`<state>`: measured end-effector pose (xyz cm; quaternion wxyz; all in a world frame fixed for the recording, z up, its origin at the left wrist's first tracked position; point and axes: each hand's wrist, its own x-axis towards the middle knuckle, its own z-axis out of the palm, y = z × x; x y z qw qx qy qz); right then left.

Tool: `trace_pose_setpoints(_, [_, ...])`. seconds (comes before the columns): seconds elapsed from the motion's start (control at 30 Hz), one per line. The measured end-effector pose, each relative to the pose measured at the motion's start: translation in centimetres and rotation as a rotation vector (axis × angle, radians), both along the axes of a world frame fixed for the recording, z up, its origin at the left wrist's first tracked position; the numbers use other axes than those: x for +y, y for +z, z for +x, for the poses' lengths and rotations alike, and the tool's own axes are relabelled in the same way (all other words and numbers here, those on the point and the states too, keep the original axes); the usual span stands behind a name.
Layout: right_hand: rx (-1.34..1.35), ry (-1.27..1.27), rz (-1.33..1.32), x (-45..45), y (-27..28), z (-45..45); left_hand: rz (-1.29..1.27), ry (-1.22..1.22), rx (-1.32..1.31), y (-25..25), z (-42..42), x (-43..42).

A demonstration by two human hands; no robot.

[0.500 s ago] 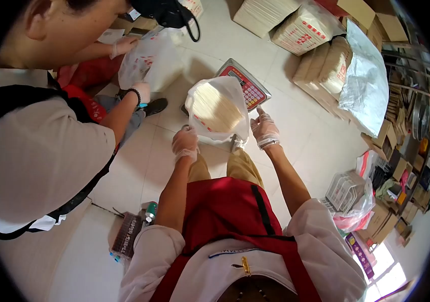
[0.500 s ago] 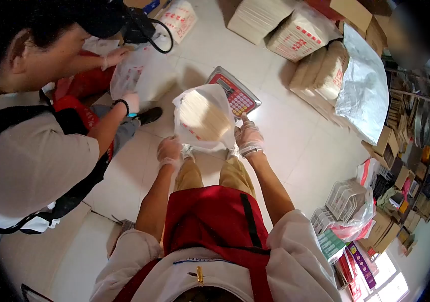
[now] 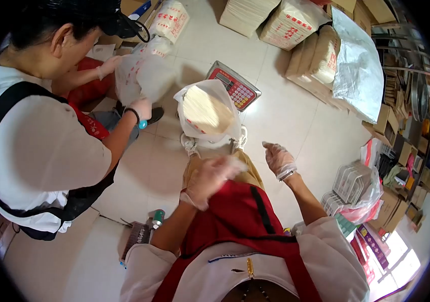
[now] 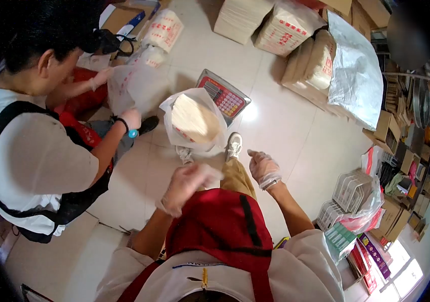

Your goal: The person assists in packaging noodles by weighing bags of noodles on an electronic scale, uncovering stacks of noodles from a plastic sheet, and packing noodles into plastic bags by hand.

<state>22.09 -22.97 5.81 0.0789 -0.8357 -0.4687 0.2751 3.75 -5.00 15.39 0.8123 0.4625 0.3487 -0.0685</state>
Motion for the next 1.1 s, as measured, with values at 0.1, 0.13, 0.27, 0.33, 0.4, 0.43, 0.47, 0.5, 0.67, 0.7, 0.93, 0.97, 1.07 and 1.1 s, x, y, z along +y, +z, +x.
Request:
trace_pose_setpoints(0.1, [0.158,-0.102,-0.081,-4.9,-1.1,-2.2,-0.125,-0.002,-0.385,8.6,2.9,-0.5])
trace_pose_setpoints(0.13, [0.261,-0.242,-0.128,-6.4,-1.6,-3.1,-0.123,-0.034,-0.526,10.7,3.4,-0.9])
trace_pose_setpoints(0.27, [0.23,-0.287,-0.085,-6.2,1.5,-6.1,-0.031,-0.14,-0.842,17.2,2.7,-2.6])
trace_pose_setpoints(0.33, [0.272,-0.335,-0.083,-6.9,1.6,-6.9,0.023,-0.212,-0.814,19.9,0.4,-3.3])
trace_pose_setpoints(0.4, [0.298,-0.405,-0.069,-7.6,2.7,-8.5,0.06,-0.126,-0.739,21.7,-0.6,-4.2])
trace_pose_setpoints(0.43, [0.294,-0.445,-0.124,-7.7,3.2,-9.2,-0.09,-0.386,-0.755,22.8,-0.4,-2.4])
trace_pose_setpoints(0.47, [0.299,-0.456,-0.122,-7.8,3.7,-9.9,-0.015,-0.344,-0.784,23.5,-1.2,-2.8])
trace_pose_setpoints(0.5, [0.25,-0.466,-0.116,-7.7,4.3,-10.5,0.04,-0.326,-0.79,24.1,-1.9,-3.3])
trace_pose_setpoints(0.67, [0.307,-0.591,-0.027,-9.5,7.1,-13.3,0.252,-0.356,-0.816,27.8,-4.9,-6.7])
trace_pose_setpoints(0.7, [0.304,-0.592,-0.024,-9.8,7.3,-13.7,0.301,-0.361,-0.825,28.4,-5.3,-7.5])
trace_pose_setpoints(0.93, [0.353,-0.542,0.081,-11.7,10.5,-12.8,0.726,-0.392,-0.926,30.7,-6.8,-16.1])
trace_pose_setpoints(0.97, [0.357,-0.534,0.037,-12.1,11.3,-12.1,0.789,-0.392,-0.931,30.9,-6.6,-17.6])
trace_pose_setpoints(1.07, [0.285,-0.455,0.037,-15.1,12.4,-9.7,0.975,-0.413,-0.911,31.3,-5.8,-22.1])
trace_pose_setpoints(1.1, [0.282,-0.448,0.051,-17.0,12.7,-8.7,1.036,-0.428,-0.894,31.7,-5.4,-23.5])
